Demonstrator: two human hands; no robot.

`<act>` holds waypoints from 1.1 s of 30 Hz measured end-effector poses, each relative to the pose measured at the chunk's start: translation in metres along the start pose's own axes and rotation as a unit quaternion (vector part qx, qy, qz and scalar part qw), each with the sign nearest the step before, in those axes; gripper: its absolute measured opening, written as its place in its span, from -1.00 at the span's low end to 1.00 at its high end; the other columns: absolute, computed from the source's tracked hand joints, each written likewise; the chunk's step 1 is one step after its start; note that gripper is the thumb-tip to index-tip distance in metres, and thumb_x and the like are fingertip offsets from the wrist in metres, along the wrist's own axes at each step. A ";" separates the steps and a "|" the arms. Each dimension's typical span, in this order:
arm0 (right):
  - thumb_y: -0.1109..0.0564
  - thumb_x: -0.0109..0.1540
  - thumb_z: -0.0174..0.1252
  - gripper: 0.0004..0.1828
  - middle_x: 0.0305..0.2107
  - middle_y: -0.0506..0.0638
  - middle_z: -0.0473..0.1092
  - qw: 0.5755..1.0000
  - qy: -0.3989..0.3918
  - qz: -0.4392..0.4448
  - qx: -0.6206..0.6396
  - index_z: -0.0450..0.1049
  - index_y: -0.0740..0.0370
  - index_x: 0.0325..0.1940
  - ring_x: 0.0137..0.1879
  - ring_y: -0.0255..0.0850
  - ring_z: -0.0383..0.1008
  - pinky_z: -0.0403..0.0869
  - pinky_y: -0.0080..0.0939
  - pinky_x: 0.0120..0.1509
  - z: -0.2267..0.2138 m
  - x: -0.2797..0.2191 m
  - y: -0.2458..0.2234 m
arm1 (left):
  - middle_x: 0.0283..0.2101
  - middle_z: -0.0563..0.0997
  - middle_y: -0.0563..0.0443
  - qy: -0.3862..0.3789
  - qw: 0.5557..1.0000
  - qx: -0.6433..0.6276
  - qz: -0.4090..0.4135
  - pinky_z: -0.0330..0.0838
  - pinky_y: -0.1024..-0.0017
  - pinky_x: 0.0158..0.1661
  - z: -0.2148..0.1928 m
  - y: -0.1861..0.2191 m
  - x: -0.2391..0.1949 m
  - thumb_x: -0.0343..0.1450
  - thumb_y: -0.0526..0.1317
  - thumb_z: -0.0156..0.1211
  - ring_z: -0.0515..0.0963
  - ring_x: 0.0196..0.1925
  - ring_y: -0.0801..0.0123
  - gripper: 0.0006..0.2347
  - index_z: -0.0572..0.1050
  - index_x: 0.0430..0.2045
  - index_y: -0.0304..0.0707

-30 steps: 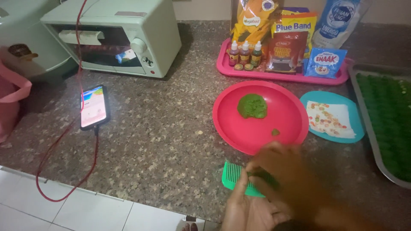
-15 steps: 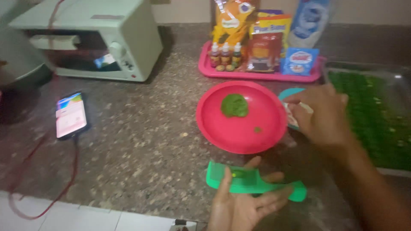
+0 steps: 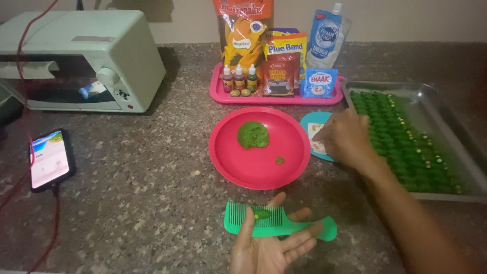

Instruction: The person shapes small portions of green dough into balls using their hands and a green comb. They roll the dough between their palms and use the comb to create a textured surface before placing the finished pieces onto a metal tray.

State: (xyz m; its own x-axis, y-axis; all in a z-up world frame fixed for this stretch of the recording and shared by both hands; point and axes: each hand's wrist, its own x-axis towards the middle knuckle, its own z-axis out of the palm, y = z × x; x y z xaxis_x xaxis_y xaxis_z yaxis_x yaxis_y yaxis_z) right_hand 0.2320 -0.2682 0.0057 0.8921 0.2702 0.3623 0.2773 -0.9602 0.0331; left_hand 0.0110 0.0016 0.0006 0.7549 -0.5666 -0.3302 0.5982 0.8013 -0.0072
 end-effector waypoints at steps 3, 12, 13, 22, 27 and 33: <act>0.02 0.12 0.29 -0.69 -0.31 -0.32 0.41 0.998 0.021 -0.021 -0.055 0.67 -0.62 -0.35 0.06 0.01 0.29 0.19 0.10 -0.13 0.001 -0.002 -0.001 | 0.35 0.43 -0.47 0.008 1.000 0.004 -0.001 0.31 -0.13 0.24 0.002 -0.001 -0.001 0.37 0.27 -0.15 0.31 0.44 -0.58 -0.38 0.38 0.31 0.10; -0.03 0.15 0.14 -0.73 -0.18 -0.30 0.49 0.996 -0.064 0.039 -0.046 0.67 -0.53 -0.38 0.22 -0.07 0.32 0.21 0.12 0.00 -0.011 0.001 -0.007 | 0.34 0.43 -0.51 -0.024 1.000 0.004 -0.001 0.32 -0.18 0.24 -0.001 -0.001 -0.001 0.39 0.24 -0.14 0.33 0.39 -0.62 -0.40 0.36 0.31 0.06; 0.06 0.12 0.13 -0.68 -0.24 -0.31 0.50 0.999 -0.020 0.016 -0.019 0.69 -0.48 -0.43 0.11 -0.03 0.37 0.21 0.13 -0.10 -0.008 -0.001 -0.004 | 0.33 0.44 -0.51 -0.003 1.000 0.006 0.001 0.32 -0.17 0.23 0.004 -0.001 -0.003 0.38 0.24 -0.13 0.33 0.41 -0.61 -0.39 0.37 0.32 0.05; 0.02 0.08 0.23 -0.83 -0.27 -0.20 0.48 0.999 0.017 -0.023 -0.032 0.62 -0.38 -0.47 0.01 0.00 0.43 0.15 0.11 -0.24 -0.020 -0.001 -0.001 | 0.32 0.45 -0.48 -0.002 1.000 0.005 0.001 0.31 -0.16 0.27 0.001 -0.003 -0.003 0.38 0.23 -0.10 0.33 0.41 -0.60 -0.40 0.39 0.30 0.05; 0.17 0.13 0.29 -0.92 -0.30 -0.14 0.62 0.970 0.036 -0.059 0.231 0.66 -0.01 -0.34 -0.09 -0.17 0.56 0.35 -0.09 0.15 -0.080 -0.013 -0.060 | 0.34 0.44 -0.52 -0.032 0.999 -0.017 0.006 0.38 -0.15 0.20 -0.003 -0.004 -0.002 0.42 0.23 -0.10 0.33 0.39 -0.61 -0.39 0.39 0.34 -0.01; -0.20 0.20 0.25 -0.71 -0.26 -0.17 0.54 0.823 -0.002 -0.353 0.446 0.50 0.00 -0.21 -0.09 -0.20 0.56 0.50 -0.17 0.10 -0.109 -0.046 -0.143 | 0.33 0.44 -0.52 -0.060 0.998 -0.036 -0.007 0.35 -0.15 0.26 -0.018 -0.008 0.009 0.48 0.24 -0.14 0.36 0.34 -0.55 -0.33 0.32 0.43 -0.17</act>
State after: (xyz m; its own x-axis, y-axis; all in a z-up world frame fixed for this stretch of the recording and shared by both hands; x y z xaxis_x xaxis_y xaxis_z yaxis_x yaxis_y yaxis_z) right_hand 0.1123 -0.1515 0.0862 0.3976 0.7402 0.5423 0.8765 -0.1315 -0.4631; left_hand 0.0082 -0.0065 -0.0192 0.7756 -0.5938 -0.2141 0.5920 0.8020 -0.0801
